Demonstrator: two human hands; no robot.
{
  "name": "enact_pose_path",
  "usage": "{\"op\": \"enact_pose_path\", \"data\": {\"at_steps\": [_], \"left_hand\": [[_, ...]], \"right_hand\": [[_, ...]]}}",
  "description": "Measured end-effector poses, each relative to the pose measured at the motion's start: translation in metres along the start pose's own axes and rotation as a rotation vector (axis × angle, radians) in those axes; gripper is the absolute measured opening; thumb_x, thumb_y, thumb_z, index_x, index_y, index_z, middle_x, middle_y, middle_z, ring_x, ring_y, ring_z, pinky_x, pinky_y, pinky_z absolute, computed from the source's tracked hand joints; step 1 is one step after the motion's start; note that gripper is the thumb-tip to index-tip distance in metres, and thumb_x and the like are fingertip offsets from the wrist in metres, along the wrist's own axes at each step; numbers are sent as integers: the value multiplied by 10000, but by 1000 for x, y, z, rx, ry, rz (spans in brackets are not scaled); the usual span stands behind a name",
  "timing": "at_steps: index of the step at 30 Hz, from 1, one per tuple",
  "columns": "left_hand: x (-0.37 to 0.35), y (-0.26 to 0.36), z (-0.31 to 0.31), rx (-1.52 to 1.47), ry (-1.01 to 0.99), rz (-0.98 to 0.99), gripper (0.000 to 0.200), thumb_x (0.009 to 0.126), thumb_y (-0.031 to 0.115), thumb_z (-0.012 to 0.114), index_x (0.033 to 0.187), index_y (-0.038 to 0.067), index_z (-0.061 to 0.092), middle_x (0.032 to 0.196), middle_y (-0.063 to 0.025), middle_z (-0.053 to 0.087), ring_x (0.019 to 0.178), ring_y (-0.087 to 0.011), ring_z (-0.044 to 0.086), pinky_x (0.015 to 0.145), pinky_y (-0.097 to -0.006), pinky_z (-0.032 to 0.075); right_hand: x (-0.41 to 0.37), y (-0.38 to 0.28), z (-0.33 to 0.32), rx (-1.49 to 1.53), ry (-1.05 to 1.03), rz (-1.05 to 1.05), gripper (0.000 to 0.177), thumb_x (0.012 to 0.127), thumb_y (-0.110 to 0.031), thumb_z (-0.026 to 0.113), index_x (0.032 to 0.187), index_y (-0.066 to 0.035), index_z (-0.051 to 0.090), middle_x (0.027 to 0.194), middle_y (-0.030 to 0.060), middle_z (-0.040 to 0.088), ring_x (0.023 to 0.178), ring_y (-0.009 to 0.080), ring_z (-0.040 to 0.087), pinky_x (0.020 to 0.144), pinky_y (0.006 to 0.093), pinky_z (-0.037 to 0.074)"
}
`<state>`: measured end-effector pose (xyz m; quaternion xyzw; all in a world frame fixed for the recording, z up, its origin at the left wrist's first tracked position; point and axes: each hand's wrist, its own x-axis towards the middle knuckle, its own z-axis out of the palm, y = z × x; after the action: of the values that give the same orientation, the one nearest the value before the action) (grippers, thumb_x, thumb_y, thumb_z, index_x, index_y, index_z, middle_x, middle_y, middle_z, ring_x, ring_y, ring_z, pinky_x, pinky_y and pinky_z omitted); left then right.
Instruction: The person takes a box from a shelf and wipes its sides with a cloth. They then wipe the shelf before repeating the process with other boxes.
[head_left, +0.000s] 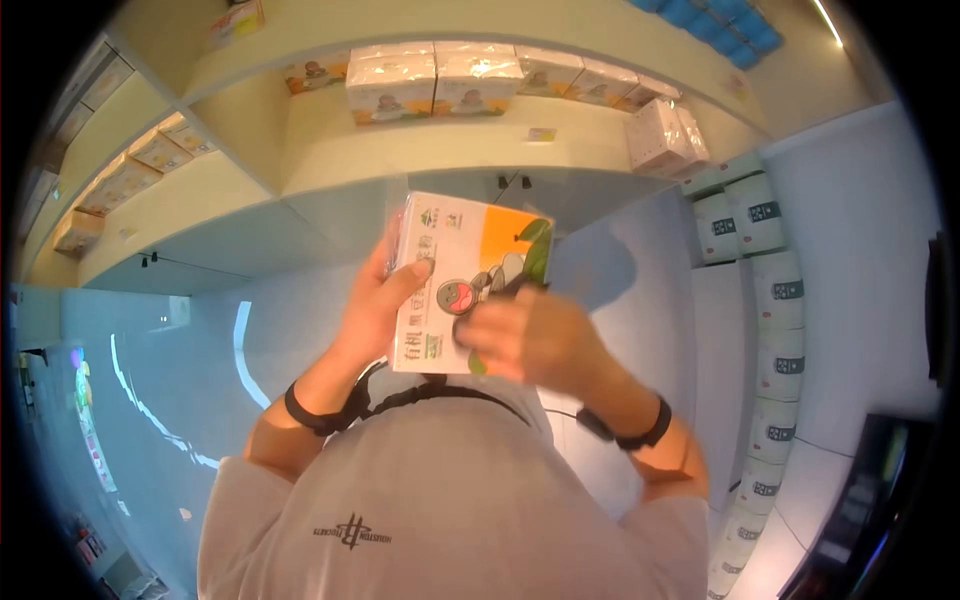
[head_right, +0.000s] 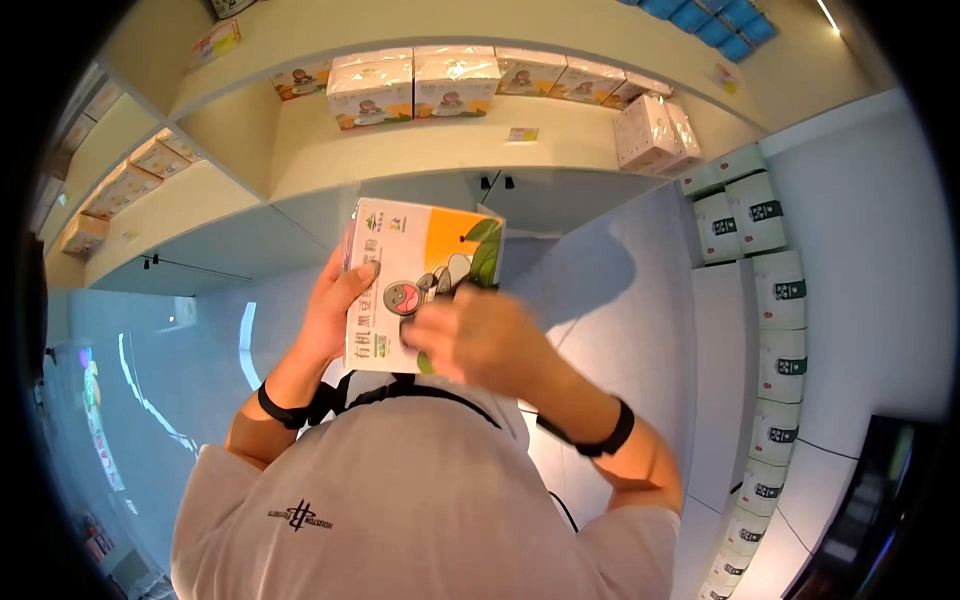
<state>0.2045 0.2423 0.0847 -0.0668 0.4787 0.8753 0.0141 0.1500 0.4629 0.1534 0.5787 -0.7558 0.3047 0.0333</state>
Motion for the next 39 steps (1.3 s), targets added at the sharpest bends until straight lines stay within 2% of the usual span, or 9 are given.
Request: {"op": "enact_pose_path", "data": {"at_steps": [2, 4, 10, 14, 20, 29, 34, 35, 39], "left_hand": [[-6, 1, 9, -74, -12, -43, 742, 970, 126, 552, 1590, 10, 163, 1438, -161, 497, 1248, -223, 551, 1028, -361, 477], [-1, 8, 18, -148, -39, -41, 741, 974, 129, 552, 1592, 11, 161, 1437, -158, 499, 1238, -215, 554, 1021, -355, 479], [9, 2, 9, 75, 76, 85, 769, 1005, 185, 559, 1607, 22, 110, 1406, -138, 513, 1188, -175, 552, 997, -321, 476], [8, -2, 16, -32, 81, 13, 779, 1026, 253, 574, 1607, 18, 111, 1413, -128, 512, 1226, -179, 527, 1024, -316, 453], [5, -10, 14, 249, 33, 120, 781, 1016, 266, 599, 1610, 35, 146, 1450, -133, 492, 1293, -189, 480, 1074, -327, 410], [10, -17, 6, 14, 35, 83, 769, 1039, 185, 533, 1620, 57, 46, 1485, -139, 442, 1315, -198, 460, 1091, -335, 403], [17, -14, 6, 1, 24, 122, 702, 1053, 270, 509, 1599, 40, 133, 1438, -135, 466, 1264, -200, 486, 1072, -346, 418], [21, -12, 6, 3, 19, 121, 702, 1053, 270, 509, 1599, 40, 133, 1438, -135, 466, 1264, -200, 486, 1072, -346, 418], [33, -4, 4, 14, 182, 160, 653, 1025, 289, 540, 1546, 31, 242, 1377, -144, 511, 1225, -218, 529, 1022, -353, 467]], "right_hand": [[20, 33, -2, -367, 268, 43, 382, 649, -109, 798, 1011, -171, 695, 999, -51, 662, 818, 163, 624, 687, 322, 530], [32, 39, -3, -342, 377, 140, 374, 665, -109, 771, 1028, -159, 696, 1003, -42, 657, 795, 184, 601, 681, 320, 518], [15, -13, 22, -95, 46, -54, 358, 679, -122, 772, 1032, -145, 722, 1059, 4, 684, 741, 230, 589, 702, 331, 532], [46, 31, 13, -195, 332, 156, 312, 735, -77, 752, 1039, -99, 684, 1050, 51, 662, 921, 267, 644, 771, 363, 541], [51, 37, 19, -154, 362, 211, 289, 784, -88, 752, 1065, -87, 682, 1014, 63, 678, 917, 279, 643, 796, 365, 538], [42, 17, 29, 1, 257, 245, 334, 813, -73, 717, 1143, -103, 674, 1167, 48, 688, 914, 270, 643, 792, 371, 548], [34, -6, 37, 31, 230, 432, 464, 821, -81, 714, 1265, -107, 585, 1039, 81, 674, 857, 293, 630, 747, 396, 543], [32, -12, 43, -5, 286, 319, 449, 817, -76, 712, 1245, -103, 575, 971, 72, 661, 806, 282, 616, 713, 402, 534], [18, -28, 53, 12, 147, 132, 379, 678, -45, 767, 1017, -117, 614, 1247, -11, 681, 715, 214, 538, 642, 337, 504]]}}
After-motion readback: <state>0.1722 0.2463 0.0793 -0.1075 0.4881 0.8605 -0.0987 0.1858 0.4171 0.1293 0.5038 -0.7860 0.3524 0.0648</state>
